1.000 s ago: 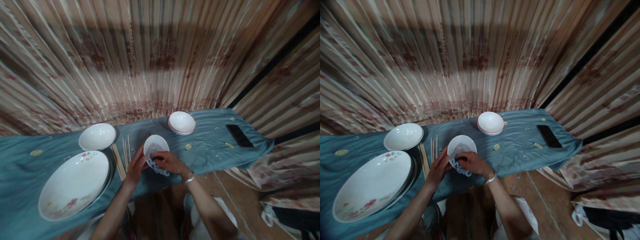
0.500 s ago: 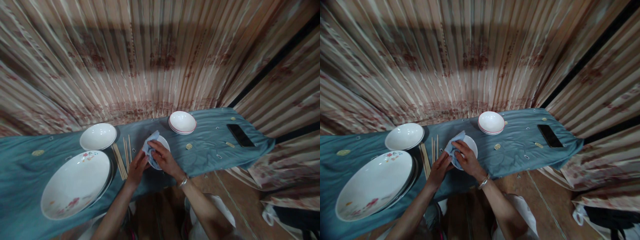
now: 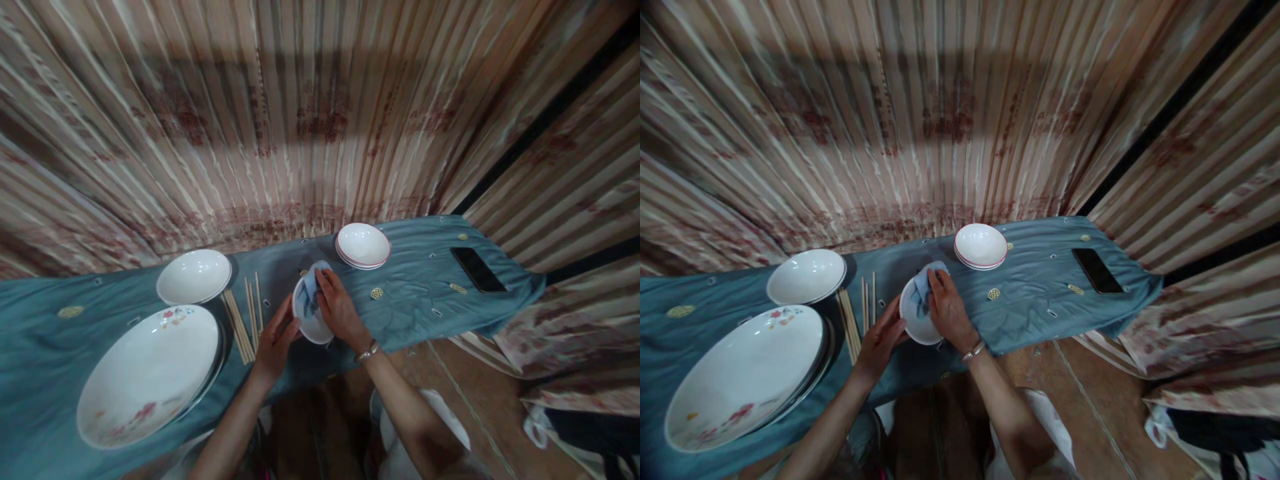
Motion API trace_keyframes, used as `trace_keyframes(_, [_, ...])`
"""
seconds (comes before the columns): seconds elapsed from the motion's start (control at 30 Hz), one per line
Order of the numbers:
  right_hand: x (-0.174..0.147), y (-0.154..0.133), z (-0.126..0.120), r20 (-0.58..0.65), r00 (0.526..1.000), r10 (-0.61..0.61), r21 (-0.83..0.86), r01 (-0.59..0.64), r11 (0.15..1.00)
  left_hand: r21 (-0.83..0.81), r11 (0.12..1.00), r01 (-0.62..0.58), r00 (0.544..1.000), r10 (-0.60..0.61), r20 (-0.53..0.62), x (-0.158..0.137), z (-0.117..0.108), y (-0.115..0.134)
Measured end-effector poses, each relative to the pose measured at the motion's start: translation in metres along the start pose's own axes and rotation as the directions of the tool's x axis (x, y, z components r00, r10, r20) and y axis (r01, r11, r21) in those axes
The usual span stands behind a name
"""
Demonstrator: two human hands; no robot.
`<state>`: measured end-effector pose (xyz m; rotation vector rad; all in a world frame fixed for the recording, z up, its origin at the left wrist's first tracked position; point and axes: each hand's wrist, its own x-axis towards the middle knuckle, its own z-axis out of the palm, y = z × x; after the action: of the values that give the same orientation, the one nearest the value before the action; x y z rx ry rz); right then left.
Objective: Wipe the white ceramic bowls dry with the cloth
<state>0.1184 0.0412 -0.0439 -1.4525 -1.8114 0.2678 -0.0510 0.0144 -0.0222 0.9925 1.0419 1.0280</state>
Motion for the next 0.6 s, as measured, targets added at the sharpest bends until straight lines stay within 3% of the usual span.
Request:
trace_keyframes(0.17, [-0.007,0.007,-0.002,0.026,0.999,-0.023,-0.126,0.026,0.992,0.005,1.000,-0.008,1.000,0.008,0.014,0.001,-0.001,-0.003])
trace_keyframes(0.43, [-0.020,0.007,-0.013,0.170,0.985,-0.020,-0.380,0.085,0.921,0.033,0.999,-0.011,1.000,0.011,0.000,0.000,0.001,0.002])
trace_keyframes(0.6, [-0.028,0.002,-0.021,0.225,0.974,0.031,-0.464,0.079,0.882,0.041,0.999,-0.015,1.000,0.016,-0.026,0.000,0.003,0.002])
